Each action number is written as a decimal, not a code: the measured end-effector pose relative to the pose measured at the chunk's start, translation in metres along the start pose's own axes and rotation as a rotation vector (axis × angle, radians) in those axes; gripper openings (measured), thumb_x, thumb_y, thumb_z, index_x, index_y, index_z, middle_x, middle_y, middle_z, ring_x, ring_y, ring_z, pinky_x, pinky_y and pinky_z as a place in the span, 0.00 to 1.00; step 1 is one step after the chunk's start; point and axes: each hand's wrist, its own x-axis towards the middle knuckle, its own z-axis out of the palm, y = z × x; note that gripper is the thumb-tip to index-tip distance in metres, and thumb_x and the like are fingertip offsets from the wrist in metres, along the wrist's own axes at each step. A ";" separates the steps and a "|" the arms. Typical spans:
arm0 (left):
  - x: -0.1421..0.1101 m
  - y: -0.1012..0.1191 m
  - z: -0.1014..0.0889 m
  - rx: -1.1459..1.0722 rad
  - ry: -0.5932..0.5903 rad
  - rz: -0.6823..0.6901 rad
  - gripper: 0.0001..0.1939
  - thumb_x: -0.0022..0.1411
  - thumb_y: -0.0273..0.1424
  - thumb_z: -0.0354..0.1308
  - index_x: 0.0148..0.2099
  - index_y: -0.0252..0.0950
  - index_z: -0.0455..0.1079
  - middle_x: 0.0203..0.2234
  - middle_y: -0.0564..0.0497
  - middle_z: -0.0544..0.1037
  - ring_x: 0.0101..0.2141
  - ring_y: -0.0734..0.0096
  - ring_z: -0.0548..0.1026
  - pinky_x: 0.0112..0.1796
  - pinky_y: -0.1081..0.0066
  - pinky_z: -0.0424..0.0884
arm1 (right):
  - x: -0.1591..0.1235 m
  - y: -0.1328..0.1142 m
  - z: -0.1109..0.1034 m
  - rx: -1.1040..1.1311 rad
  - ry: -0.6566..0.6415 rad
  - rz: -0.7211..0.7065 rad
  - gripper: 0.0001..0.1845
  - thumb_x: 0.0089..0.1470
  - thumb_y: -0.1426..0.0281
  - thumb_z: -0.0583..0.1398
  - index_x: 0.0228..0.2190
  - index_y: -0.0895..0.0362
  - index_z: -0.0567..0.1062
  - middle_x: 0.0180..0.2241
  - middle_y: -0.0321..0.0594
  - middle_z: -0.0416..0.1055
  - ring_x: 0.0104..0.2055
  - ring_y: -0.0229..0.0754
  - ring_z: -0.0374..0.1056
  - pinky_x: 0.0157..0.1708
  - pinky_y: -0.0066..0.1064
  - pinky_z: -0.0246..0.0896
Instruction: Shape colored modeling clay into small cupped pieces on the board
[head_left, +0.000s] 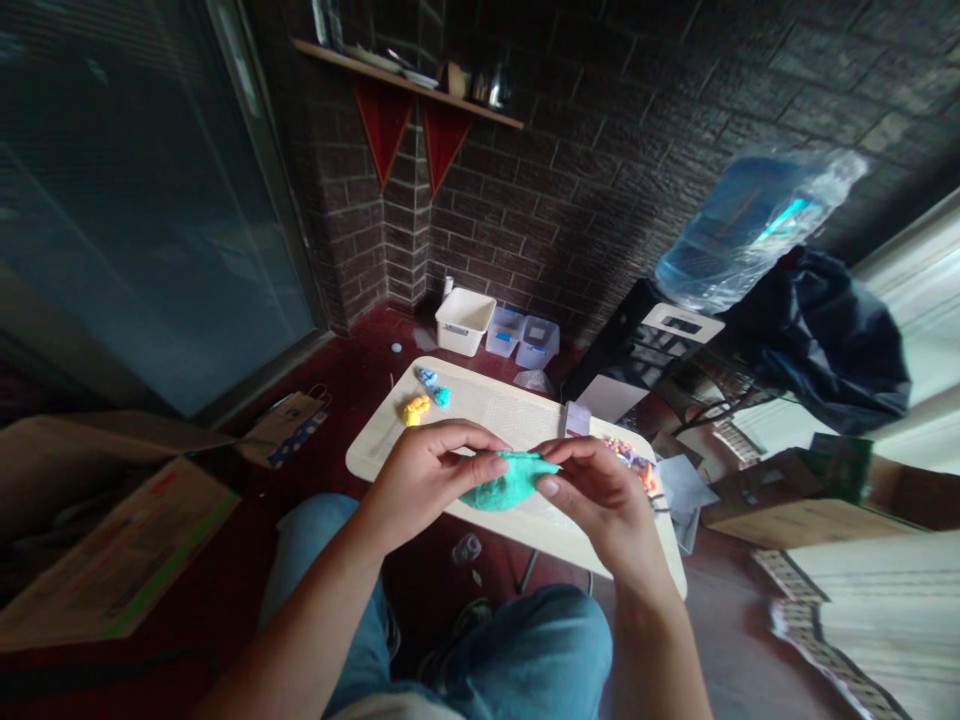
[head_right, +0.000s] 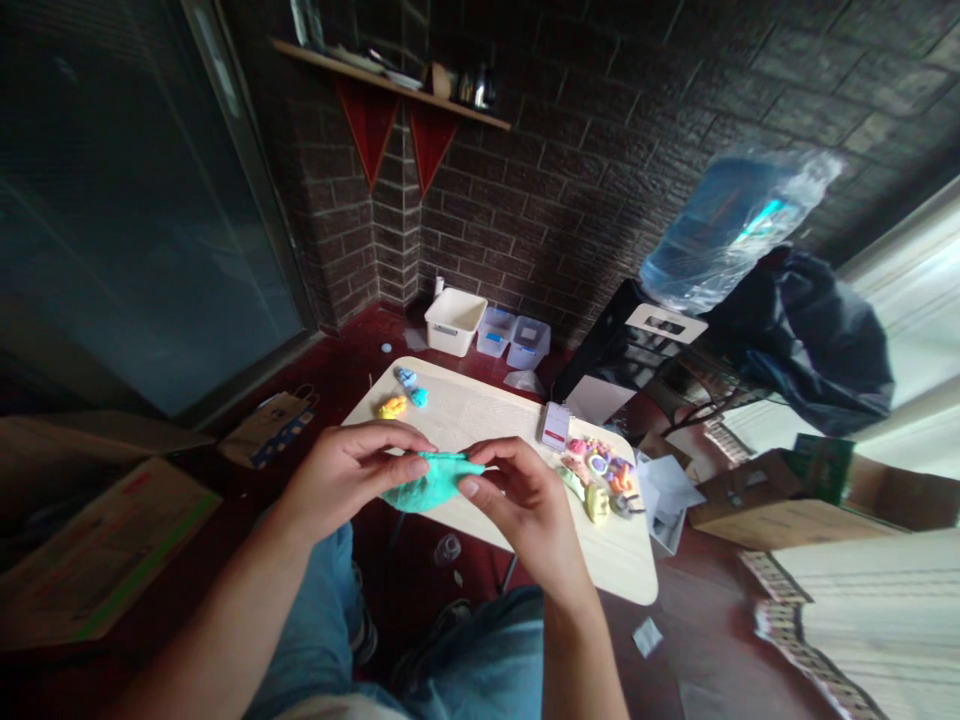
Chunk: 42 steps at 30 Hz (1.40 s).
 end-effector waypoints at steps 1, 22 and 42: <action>0.001 0.000 -0.001 -0.011 -0.018 -0.016 0.10 0.56 0.34 0.67 0.38 0.34 0.79 0.35 0.48 0.82 0.36 0.67 0.79 0.35 0.74 0.75 | 0.000 0.001 0.000 -0.003 0.002 0.008 0.08 0.53 0.68 0.67 0.35 0.52 0.75 0.35 0.37 0.74 0.38 0.38 0.71 0.38 0.29 0.71; 0.003 0.000 0.003 0.161 -0.084 0.090 0.09 0.57 0.35 0.66 0.39 0.36 0.78 0.34 0.49 0.82 0.37 0.67 0.78 0.40 0.72 0.73 | 0.000 -0.014 -0.006 -0.305 -0.034 -0.086 0.06 0.53 0.68 0.67 0.34 0.53 0.76 0.34 0.38 0.75 0.37 0.40 0.72 0.37 0.31 0.71; 0.003 0.005 0.008 0.207 -0.068 0.266 0.03 0.60 0.28 0.62 0.38 0.36 0.75 0.33 0.51 0.80 0.37 0.72 0.76 0.40 0.75 0.70 | 0.004 -0.018 0.002 -0.302 -0.103 -0.278 0.07 0.57 0.76 0.63 0.36 0.52 0.77 0.38 0.38 0.69 0.42 0.39 0.68 0.42 0.32 0.64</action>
